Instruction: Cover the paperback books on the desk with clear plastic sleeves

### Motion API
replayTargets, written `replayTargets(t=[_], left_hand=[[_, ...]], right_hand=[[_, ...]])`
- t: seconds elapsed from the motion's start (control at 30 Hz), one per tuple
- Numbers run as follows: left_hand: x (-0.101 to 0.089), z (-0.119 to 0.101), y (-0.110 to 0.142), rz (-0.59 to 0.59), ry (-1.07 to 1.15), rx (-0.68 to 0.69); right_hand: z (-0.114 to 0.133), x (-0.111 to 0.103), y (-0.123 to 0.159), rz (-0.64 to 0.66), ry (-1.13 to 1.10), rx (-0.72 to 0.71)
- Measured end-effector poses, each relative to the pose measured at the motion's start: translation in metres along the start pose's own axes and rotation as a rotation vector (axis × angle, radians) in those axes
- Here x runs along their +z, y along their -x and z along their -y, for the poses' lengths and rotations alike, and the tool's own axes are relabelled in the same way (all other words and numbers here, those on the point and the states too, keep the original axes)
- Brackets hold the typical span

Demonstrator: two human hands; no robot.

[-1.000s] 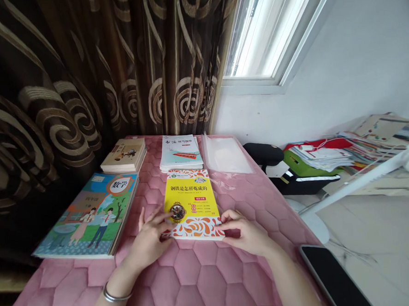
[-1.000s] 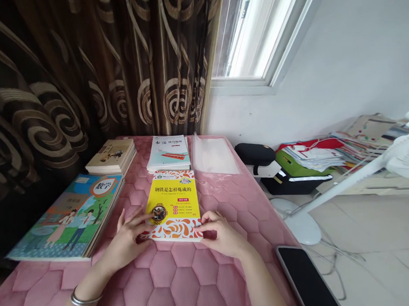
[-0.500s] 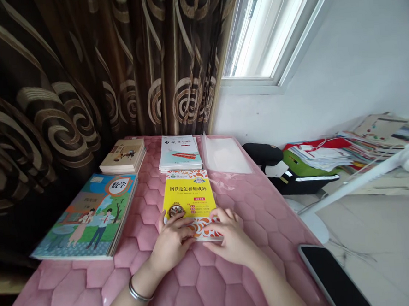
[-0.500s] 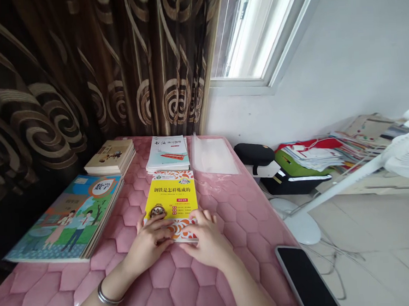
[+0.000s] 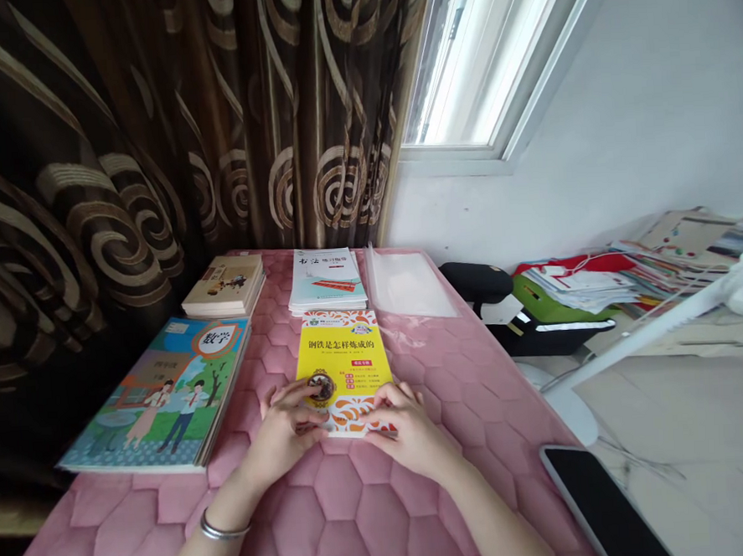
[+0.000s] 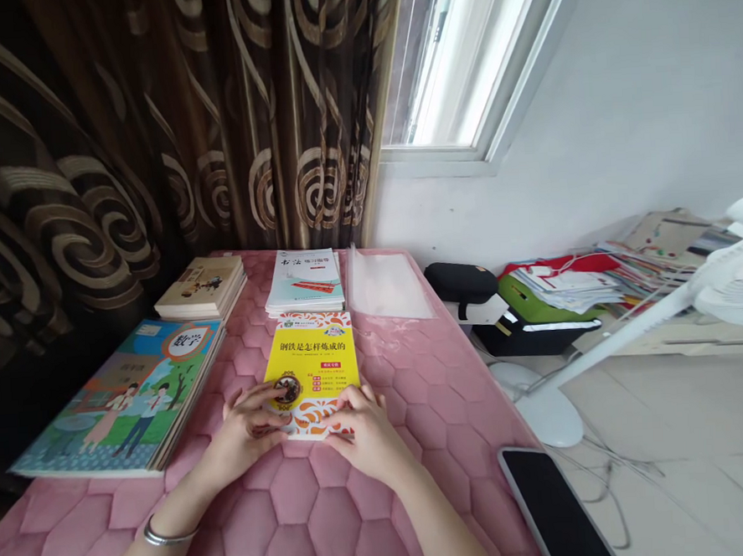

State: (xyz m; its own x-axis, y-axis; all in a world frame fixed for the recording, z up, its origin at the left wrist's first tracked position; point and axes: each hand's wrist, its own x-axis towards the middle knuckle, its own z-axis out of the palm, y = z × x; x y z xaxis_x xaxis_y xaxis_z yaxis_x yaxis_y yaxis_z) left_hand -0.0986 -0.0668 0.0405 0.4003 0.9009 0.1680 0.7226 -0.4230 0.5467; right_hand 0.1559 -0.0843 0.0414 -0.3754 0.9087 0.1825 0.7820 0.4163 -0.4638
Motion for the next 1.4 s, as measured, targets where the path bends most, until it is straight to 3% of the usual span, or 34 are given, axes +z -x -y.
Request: replayTargets(t=[0.23, 0.63, 0.77, 0.97, 1.07, 1.2, 1.4], left_hand=[[-0.016, 0.026, 0.007, 0.013, 0.192, 0.012], [-0.030, 0.029, 0.008, 0.068, 0.227, -0.002], [-0.025, 0.022, 0.009, 0.063, 0.204, -0.061], [-0.001, 0.018, 0.005, -0.034, 0.102, -0.113], [0.003, 0.019, 0.004, -0.044, 0.100, -0.098], [0.000, 0.020, 0.004, -0.036, 0.123, -0.095], [-0.001, 0.019, 0.006, -0.030, 0.130, -0.097]], right_hand=[[-0.028, -0.016, 0.006, 0.063, -0.106, 0.017], [-0.041, -0.036, 0.012, 0.137, -0.140, 0.036], [-0.045, -0.034, 0.012, 0.154, -0.216, 0.055], [-0.052, -0.033, 0.009, 0.167, -0.359, 0.041], [-0.054, -0.037, -0.009, 0.082, -0.293, 0.050], [-0.056, -0.040, -0.058, -0.071, -0.038, 0.065], [-0.063, -0.022, -0.144, -0.030, 0.226, 0.158]])
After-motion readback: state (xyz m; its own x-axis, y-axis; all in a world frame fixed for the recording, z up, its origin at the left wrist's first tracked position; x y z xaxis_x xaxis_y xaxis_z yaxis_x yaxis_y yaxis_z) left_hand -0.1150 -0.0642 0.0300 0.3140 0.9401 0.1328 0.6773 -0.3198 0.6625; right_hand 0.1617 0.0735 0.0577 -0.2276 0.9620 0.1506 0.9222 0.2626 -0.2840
